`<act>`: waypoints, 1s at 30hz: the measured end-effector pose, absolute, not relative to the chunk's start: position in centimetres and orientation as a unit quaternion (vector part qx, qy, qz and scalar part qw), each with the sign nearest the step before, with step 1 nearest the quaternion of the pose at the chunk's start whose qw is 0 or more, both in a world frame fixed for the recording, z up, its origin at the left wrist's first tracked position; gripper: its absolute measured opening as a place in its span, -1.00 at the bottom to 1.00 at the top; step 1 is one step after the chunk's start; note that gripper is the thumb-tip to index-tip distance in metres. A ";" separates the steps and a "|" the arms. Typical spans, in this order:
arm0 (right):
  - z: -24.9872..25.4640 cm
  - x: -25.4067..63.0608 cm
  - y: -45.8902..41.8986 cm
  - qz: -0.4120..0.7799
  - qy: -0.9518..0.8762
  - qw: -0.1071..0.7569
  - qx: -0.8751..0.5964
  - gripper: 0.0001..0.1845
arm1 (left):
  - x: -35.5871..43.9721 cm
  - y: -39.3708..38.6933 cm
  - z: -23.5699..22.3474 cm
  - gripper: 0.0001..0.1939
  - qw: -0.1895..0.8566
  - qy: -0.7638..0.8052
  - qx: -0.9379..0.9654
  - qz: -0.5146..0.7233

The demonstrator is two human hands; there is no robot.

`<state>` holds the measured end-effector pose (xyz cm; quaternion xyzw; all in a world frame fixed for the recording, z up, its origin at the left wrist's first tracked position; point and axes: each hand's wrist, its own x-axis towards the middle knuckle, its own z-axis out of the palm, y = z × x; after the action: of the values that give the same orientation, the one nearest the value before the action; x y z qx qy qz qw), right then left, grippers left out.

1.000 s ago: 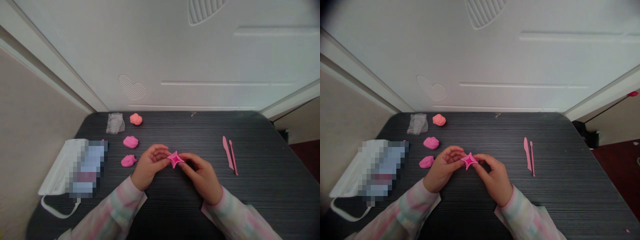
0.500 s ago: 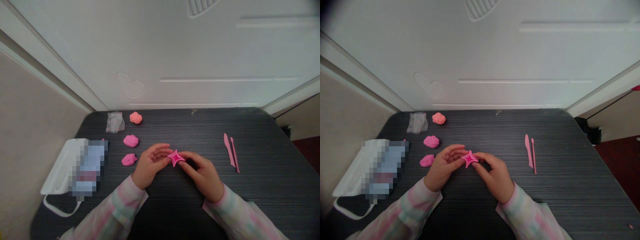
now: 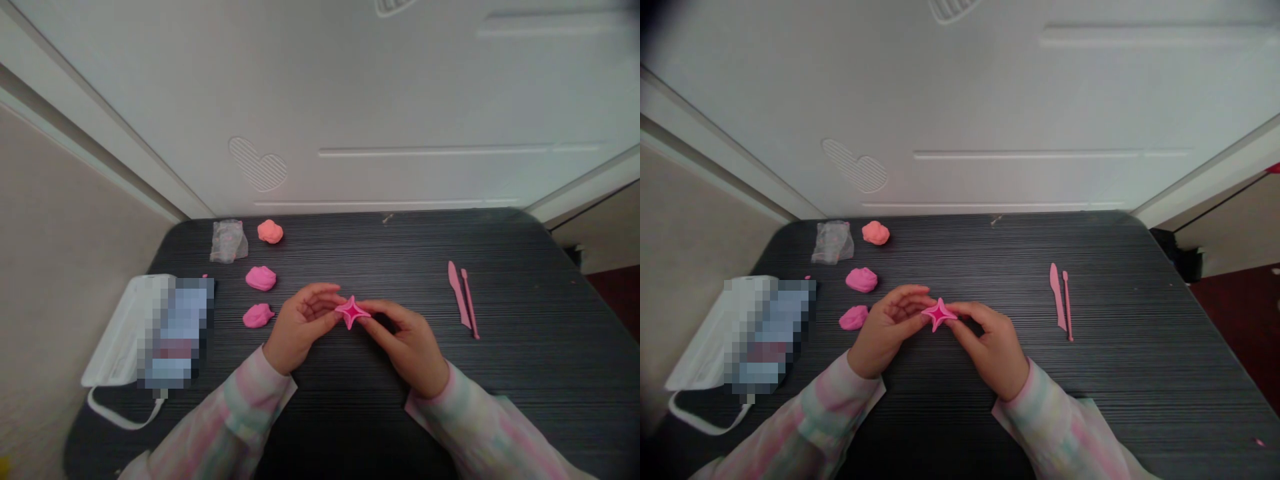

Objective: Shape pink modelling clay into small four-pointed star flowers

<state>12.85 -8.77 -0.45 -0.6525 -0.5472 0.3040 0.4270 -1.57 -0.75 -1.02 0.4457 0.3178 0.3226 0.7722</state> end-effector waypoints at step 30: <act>-0.5 12.7 -8.9 0.416 -0.460 0.482 -0.619 -0.84 | -1.4 -0.9 -1.0 -0.71 0.831 0.274 0.358 0.327</act>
<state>12.65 -8.88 -0.53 -0.6185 -0.4605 0.4157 0.4822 -1.42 -0.92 -0.96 0.3576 0.2735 0.3273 0.8308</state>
